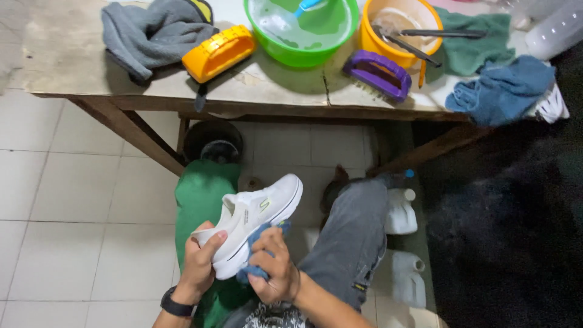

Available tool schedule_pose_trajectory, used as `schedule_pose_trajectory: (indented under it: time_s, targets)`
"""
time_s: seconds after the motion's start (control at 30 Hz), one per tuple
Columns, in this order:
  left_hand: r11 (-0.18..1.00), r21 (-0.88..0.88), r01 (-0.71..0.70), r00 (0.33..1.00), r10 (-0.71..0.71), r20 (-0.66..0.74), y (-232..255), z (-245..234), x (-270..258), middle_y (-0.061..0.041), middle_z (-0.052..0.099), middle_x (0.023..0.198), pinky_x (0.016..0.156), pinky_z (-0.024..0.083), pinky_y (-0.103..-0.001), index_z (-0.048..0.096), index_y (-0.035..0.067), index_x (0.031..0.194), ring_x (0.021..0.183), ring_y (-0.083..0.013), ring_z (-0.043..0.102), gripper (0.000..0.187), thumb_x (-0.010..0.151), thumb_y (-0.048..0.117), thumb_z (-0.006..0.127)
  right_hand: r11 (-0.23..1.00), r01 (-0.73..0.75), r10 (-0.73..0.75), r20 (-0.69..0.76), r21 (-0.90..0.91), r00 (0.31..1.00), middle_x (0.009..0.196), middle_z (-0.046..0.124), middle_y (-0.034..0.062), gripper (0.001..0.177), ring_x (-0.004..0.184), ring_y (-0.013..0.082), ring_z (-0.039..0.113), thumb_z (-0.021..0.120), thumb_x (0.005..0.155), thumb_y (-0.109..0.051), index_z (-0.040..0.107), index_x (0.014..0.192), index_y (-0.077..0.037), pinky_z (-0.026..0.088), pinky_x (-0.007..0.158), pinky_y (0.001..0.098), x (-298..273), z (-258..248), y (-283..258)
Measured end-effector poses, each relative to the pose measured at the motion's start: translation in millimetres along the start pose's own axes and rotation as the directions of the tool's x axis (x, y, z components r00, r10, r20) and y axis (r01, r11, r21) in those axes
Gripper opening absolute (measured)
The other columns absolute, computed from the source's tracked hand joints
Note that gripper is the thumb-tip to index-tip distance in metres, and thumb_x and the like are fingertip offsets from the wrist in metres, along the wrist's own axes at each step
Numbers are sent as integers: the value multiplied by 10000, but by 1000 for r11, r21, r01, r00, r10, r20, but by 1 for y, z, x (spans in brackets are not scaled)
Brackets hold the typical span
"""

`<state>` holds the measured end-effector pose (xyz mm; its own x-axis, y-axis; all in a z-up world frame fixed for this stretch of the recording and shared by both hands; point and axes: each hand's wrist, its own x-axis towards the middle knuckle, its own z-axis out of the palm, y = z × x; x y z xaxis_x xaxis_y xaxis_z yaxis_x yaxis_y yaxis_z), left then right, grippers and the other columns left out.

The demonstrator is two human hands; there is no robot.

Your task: The person scrubs a white sneaker with a small brush and wipes it with a blue cloth. They clean the sole, sides, and upper parts of the shoe, repeatedly dipping the brush into a green bucket of soapy water and using the cloth to dry the surface.

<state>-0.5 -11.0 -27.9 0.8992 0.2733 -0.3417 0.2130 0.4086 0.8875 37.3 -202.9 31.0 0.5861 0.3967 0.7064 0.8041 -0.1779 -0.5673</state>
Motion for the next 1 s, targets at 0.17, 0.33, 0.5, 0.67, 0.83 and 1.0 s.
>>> schedule_pose_trajectory:
  time_s: [0.17, 0.33, 0.5, 0.67, 0.83, 1.0]
  targets:
    - [972, 51, 230, 967, -222, -123, 53, 19, 5, -12, 584, 679, 376, 457, -344, 655, 80, 878, 554, -133, 545, 281, 908, 356, 697, 986, -44, 39, -33, -164, 999, 953, 478, 83, 725, 880, 278, 495, 720, 709, -744, 488, 930, -94, 455, 874, 453, 29, -41, 3]
    - [879, 410, 242, 940, -317, 123, 134, 64, -25, -143, 778, 945, 596, 650, -413, 668, 30, 1115, 825, -238, 749, 445, 932, 405, 513, 953, -187, 154, -150, -239, 977, 1220, 455, 132, 1105, 1148, 308, 522, 958, 450, -674, 385, 1192, -89, 433, 1023, 427, 13, -10, 28]
    - [812, 349, -468, 806, 231, 545, 177, 53, -34, -96, 855, 956, 660, 765, -283, 626, 73, 1317, 811, -159, 850, 472, 921, 328, 659, 947, -315, 320, -237, 60, 917, 1186, 517, 158, 962, 1116, 305, 572, 975, 525, -463, 434, 1192, -28, 503, 988, 442, -29, 3, 60]
    - [666, 614, -424, 888, 174, 425, 139, 26, 20, -272, 401, 1566, 1172, 304, -587, 302, 146, 1609, 1415, -458, 405, 1317, 535, 611, 905, 758, -545, 601, -59, 358, 797, 1132, 683, 147, 480, 990, 229, 616, 841, 809, -258, 633, 1132, 30, 525, 916, 505, -71, 22, 104]
    - [920, 115, 374, 836, -388, 389, 61, 29, 8, -118, 707, 955, 771, 549, -465, 685, 60, 1162, 826, -246, 639, 472, 733, 214, 809, 586, -789, 789, 95, 184, 608, 948, 752, 192, 619, 869, 254, 683, 719, 823, -615, 671, 1084, -56, 543, 772, 444, -9, 10, 69]
    - [814, -245, 527, 815, -401, 418, 73, 55, 4, -147, 762, 776, 530, 571, -291, 650, 95, 976, 611, -208, 735, 239, 817, 229, 768, 569, -820, 815, -96, -59, 572, 721, 712, 149, 516, 704, 198, 687, 817, 784, -569, 705, 1021, -126, 550, 640, 358, -17, -68, 92]
